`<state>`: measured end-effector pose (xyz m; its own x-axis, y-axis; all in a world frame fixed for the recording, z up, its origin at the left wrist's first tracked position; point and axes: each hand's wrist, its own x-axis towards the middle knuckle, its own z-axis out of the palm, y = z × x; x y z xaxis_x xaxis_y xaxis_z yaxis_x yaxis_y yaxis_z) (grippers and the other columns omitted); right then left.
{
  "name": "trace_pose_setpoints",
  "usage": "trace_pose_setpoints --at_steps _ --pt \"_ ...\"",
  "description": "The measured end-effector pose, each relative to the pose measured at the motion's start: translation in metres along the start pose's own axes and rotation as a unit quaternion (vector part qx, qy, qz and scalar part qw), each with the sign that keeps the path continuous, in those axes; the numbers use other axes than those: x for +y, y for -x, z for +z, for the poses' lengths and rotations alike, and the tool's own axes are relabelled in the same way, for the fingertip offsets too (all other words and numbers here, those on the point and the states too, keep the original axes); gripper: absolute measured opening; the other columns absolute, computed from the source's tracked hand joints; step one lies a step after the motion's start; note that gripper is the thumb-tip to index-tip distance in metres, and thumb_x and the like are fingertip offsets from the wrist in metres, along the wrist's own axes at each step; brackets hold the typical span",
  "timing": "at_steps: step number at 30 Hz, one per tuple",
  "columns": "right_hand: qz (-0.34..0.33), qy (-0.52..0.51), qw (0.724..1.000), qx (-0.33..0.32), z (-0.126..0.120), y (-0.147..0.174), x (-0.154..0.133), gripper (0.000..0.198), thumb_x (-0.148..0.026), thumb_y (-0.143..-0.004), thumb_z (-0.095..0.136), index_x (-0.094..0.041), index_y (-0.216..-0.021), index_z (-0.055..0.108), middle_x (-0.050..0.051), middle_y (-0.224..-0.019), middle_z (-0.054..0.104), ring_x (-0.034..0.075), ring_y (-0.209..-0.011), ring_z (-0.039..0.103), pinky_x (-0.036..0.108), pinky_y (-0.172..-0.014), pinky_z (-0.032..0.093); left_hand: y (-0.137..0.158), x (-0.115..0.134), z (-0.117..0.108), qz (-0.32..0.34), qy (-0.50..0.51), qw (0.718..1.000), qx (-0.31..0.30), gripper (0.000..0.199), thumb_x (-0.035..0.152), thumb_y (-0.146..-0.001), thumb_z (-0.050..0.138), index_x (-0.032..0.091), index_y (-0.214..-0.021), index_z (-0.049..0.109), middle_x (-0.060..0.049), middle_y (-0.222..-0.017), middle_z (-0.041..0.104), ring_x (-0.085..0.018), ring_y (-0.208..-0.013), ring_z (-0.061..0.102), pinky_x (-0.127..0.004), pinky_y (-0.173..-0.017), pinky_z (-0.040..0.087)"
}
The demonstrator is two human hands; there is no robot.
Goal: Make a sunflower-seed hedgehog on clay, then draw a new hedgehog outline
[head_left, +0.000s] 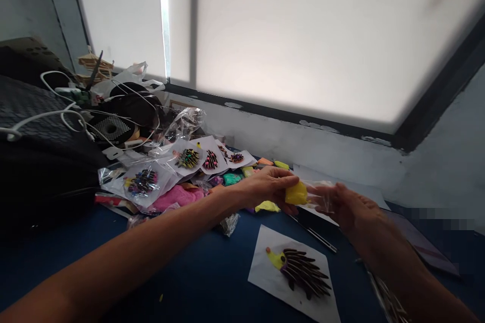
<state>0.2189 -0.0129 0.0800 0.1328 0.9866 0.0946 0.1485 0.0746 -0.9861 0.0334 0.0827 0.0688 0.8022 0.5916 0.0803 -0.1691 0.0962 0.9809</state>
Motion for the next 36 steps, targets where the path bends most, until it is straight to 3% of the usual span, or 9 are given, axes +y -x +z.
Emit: trace_pose_setpoints --at_steps 6,11,16,19,22,25,28,32,36 --pt "0.041 0.007 0.999 0.001 -0.001 -0.002 0.003 0.025 -0.04 -0.07 0.079 -0.026 -0.09 0.081 0.005 -0.108 0.076 0.023 -0.097 0.071 0.032 -0.084 0.056 -0.004 -0.007 -0.002 0.022 -0.013 0.999 0.02 0.006 0.008 -0.091 0.065 0.008 -0.092 0.07 -0.005 -0.079 0.069 -0.01 -0.062 0.066 -0.022 -0.063 0.054" --pt "0.038 0.028 0.999 0.021 -0.003 -0.004 0.006 0.03 -0.047 -0.066 0.082 -0.024 -0.084 0.081 0.005 -0.087 0.076 0.018 -0.074 0.069 0.029 -0.07 0.057 -0.003 -0.009 0.001 0.029 -0.019 0.999 0.024 0.012 0.004 -0.089 0.065 0.009 -0.097 0.072 -0.005 -0.08 0.069 -0.011 -0.064 0.066 -0.023 -0.063 0.053" --pt "0.023 0.059 0.998 0.024 -0.005 -0.002 0.003 0.042 -0.054 -0.058 0.086 -0.023 -0.086 0.081 0.0 -0.064 0.067 0.014 -0.065 0.061 0.026 -0.063 0.053 0.0 -0.006 0.005 0.032 -0.017 0.999 0.009 0.018 0.005 -0.087 0.068 0.009 -0.105 0.07 -0.008 -0.088 0.071 -0.012 -0.073 0.067 -0.026 -0.069 0.054" --pt "0.015 0.069 0.997 0.017 -0.005 -0.002 0.003 0.051 -0.056 -0.056 0.086 -0.023 -0.095 0.081 0.001 -0.068 0.068 0.015 -0.067 0.06 0.028 -0.063 0.052 0.0 -0.008 0.006 0.046 -0.018 0.999 0.009 0.027 -0.001 -0.079 0.073 0.009 -0.104 0.068 -0.006 -0.083 0.07 -0.012 -0.07 0.067 -0.026 -0.07 0.055" --pt "0.004 0.078 0.997 0.013 -0.003 -0.001 0.004 0.054 -0.057 -0.058 0.085 -0.023 -0.1 0.08 0.002 -0.075 0.07 0.016 -0.072 0.061 0.028 -0.065 0.051 -0.001 -0.011 0.006 0.06 -0.028 0.997 0.026 0.015 0.002 -0.084 0.07 0.007 -0.098 0.066 -0.004 -0.077 0.068 -0.01 -0.061 0.066 -0.024 -0.062 0.054" --pt "-0.009 0.091 0.996 0.015 -0.001 0.001 0.007 0.042 -0.056 -0.062 0.083 -0.022 -0.088 0.08 0.001 -0.071 0.068 0.014 -0.068 0.059 0.027 -0.064 0.05 -0.001 -0.012 0.006 0.061 -0.045 0.997 0.029 0.002 0.006 -0.09 0.064 0.006 -0.091 0.066 -0.003 -0.071 0.066 -0.009 -0.053 0.063 -0.02 -0.052 0.052" --pt "-0.016 0.106 0.994 0.014 0.0 0.001 0.008 0.038 -0.059 -0.065 0.08 -0.021 -0.07 0.077 -0.001 -0.06 0.064 0.013 -0.062 0.057 0.024 -0.058 0.047 0.0 -0.011 0.006 0.054 -0.055 0.997 0.02 0.008 0.012 -0.093 0.063 0.007 -0.086 0.065 -0.003 -0.069 0.066 -0.009 -0.049 0.062 -0.019 -0.047 0.049" --pt "-0.027 0.111 0.993 0.004 0.001 -0.002 0.006 0.044 -0.063 -0.058 0.082 -0.022 -0.073 0.078 0.003 -0.075 0.073 0.018 -0.073 0.066 0.027 -0.065 0.054 0.001 -0.009 0.005 0.044 -0.058 0.997 -0.004 0.013 0.019 -0.094 0.065 0.007 -0.089 0.066 -0.004 -0.07 0.066 -0.01 -0.052 0.064 -0.02 -0.052 0.052" --pt "-0.037 0.121 0.992 -0.008 -0.001 -0.002 0.005 0.044 -0.061 -0.061 0.081 -0.023 -0.082 0.079 0.007 -0.093 0.077 0.024 -0.086 0.07 0.033 -0.072 0.058 -0.001 -0.012 0.003 0.054 -0.044 0.997 -0.019 0.024 0.009 -0.08 0.078 0.007 -0.1 0.067 -0.003 -0.078 0.067 -0.009 -0.062 0.064 -0.022 -0.064 0.054"
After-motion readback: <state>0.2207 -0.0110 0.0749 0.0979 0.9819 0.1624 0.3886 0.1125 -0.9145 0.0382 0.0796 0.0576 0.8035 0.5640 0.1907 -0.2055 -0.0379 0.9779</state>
